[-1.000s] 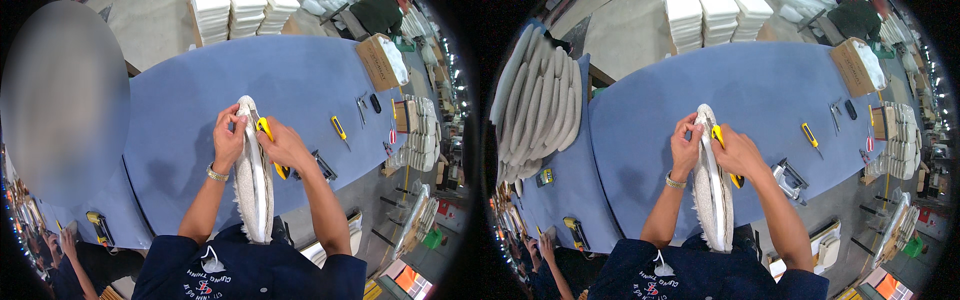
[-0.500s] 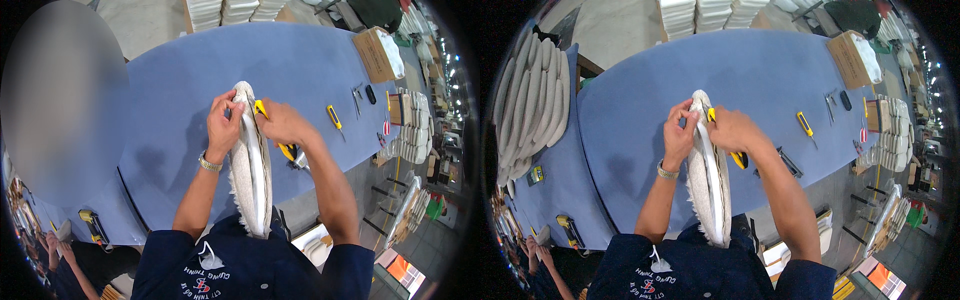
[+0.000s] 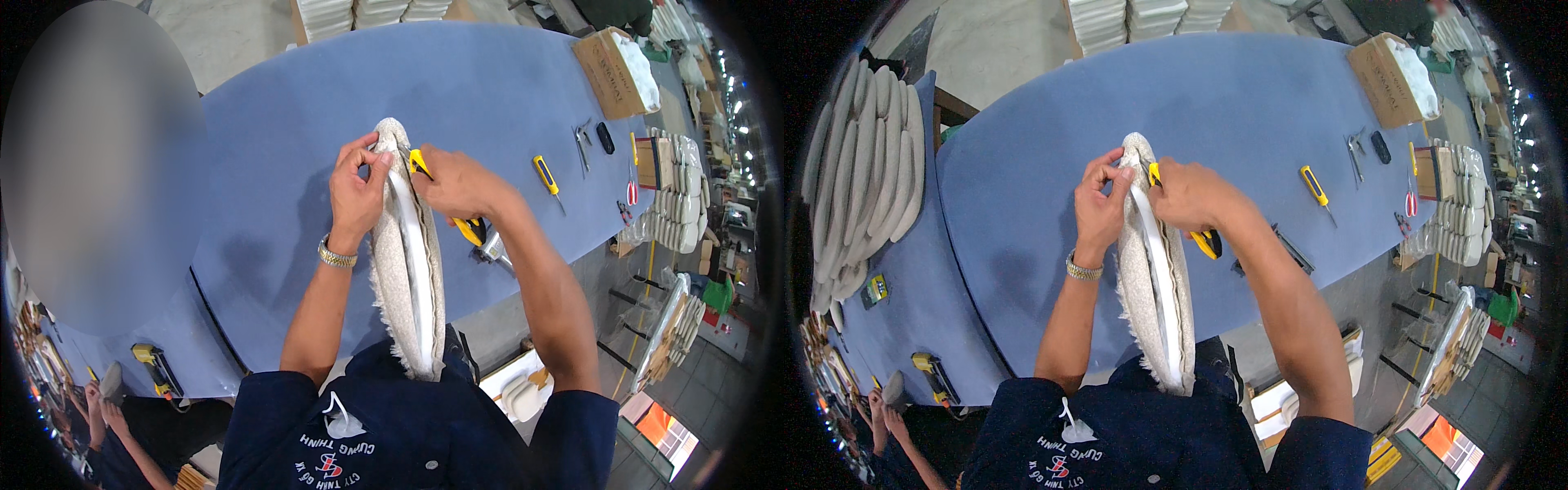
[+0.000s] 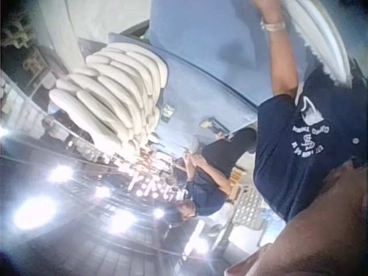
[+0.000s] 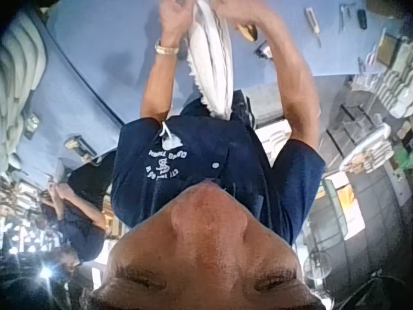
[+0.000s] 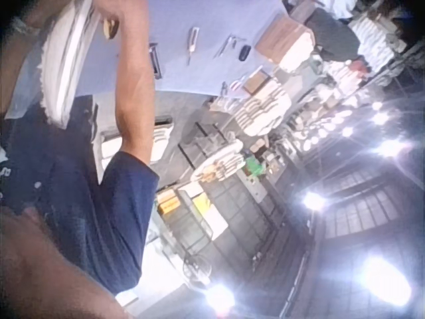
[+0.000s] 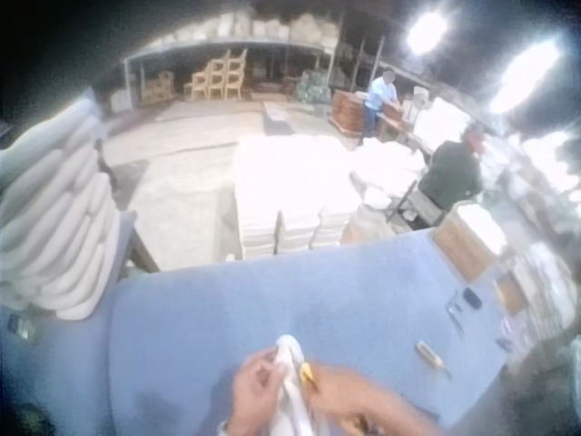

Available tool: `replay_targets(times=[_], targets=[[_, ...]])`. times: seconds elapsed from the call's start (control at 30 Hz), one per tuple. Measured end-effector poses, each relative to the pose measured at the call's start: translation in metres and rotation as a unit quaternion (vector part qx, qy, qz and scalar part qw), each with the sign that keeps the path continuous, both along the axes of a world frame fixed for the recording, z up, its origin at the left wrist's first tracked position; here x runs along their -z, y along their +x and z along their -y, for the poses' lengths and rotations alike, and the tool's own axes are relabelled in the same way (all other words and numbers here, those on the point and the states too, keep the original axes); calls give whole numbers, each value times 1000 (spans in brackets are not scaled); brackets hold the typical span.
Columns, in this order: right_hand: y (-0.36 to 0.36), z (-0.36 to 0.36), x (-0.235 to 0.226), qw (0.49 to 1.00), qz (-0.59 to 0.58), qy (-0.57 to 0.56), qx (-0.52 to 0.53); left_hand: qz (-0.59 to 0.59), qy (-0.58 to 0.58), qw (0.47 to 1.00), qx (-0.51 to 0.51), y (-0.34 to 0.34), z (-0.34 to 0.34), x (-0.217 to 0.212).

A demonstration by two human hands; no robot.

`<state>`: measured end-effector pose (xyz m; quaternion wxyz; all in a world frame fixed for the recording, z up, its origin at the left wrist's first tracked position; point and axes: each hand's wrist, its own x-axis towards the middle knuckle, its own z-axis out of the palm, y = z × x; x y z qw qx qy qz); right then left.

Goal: The person assembles a cushion by stapling fabric to foam, trimming excess material, and folding the edges. They handle multiple cushion components and use a staple gun and utility knife to complete the assembly.

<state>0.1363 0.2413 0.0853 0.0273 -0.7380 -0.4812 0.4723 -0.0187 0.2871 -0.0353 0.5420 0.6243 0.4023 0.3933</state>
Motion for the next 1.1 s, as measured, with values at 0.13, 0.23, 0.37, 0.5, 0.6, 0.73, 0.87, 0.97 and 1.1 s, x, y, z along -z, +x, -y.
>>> replay_targets(times=[0.13, 0.23, 0.37, 0.5, 0.6, 0.73, 0.87, 0.97, 1.1], targets=[[2, 0, -2, 1000, -18, -19, 2, 4, -14, 1000, -3, 0, -1, 5], [2, 1, -5, 999, -19, -31, -12, 19, -31, 999, 0, -1, -1, 6], [3, 8, -4, 999, -31, -31, -16, -1, -40, 999, 16, -1, -4, 2], [2, 17, -1, 999, -31, -6, -40, -16, -34, 999, 22, -3, -6, -1], [-5, 26, -6, 999, -19, -22, -32, -12, -33, 999, 23, -3, -8, 1], [-8, 37, -6, 999, -24, -26, -26, 15, -75, 997, 19, -3, -6, -2], [-11, 52, 0, 999, -18, -3, -38, 54, -151, 986, 50, -11, -7, -9], [-16, 63, -3, 999, -22, -9, -36, 132, -216, 965, 66, -17, -10, -4], [-22, 75, -10, 999, -38, -33, -20, 239, -269, 927, 104, -21, -15, -7]])
